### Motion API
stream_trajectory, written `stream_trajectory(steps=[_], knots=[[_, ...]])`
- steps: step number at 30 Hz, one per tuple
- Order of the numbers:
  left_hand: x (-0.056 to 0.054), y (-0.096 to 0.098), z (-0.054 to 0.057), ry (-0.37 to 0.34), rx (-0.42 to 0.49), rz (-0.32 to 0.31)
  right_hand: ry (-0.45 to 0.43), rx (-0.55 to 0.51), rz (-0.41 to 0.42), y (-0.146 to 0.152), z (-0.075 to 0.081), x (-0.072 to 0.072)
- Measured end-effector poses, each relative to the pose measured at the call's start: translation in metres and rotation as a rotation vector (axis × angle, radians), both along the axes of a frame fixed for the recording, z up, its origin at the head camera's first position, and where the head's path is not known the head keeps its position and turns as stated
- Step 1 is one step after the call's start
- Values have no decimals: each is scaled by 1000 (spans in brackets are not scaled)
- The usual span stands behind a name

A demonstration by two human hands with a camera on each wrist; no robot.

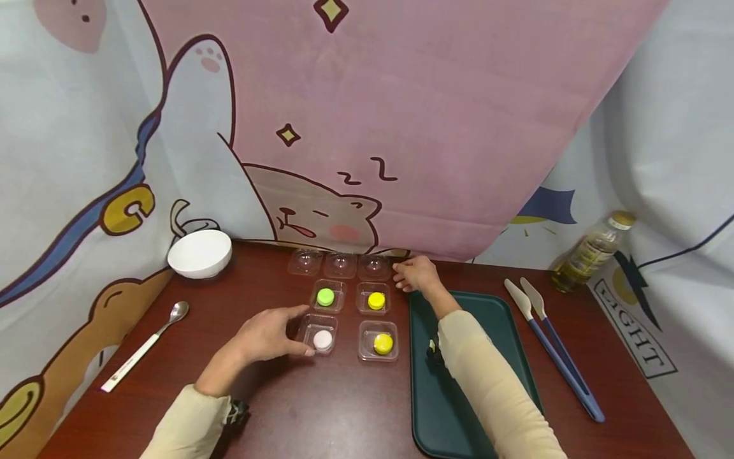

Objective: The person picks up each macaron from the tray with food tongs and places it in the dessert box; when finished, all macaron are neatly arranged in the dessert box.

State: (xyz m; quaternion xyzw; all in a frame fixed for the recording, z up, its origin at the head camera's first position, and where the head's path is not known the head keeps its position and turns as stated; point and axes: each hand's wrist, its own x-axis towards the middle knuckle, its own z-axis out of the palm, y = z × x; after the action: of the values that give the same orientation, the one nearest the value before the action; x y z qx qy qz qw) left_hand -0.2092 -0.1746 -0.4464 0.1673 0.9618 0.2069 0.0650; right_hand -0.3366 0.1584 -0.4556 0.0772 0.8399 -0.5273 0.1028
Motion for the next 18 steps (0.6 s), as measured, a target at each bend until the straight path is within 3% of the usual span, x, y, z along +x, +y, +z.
stream_trajectory(steps=[6, 18], knots=[[1, 1, -1, -25, -12, 8, -25, -27, 10, -4, -4, -2], [1, 4, -1, 5, -30, 4, -15, -30, 36, -12, -7, -5]])
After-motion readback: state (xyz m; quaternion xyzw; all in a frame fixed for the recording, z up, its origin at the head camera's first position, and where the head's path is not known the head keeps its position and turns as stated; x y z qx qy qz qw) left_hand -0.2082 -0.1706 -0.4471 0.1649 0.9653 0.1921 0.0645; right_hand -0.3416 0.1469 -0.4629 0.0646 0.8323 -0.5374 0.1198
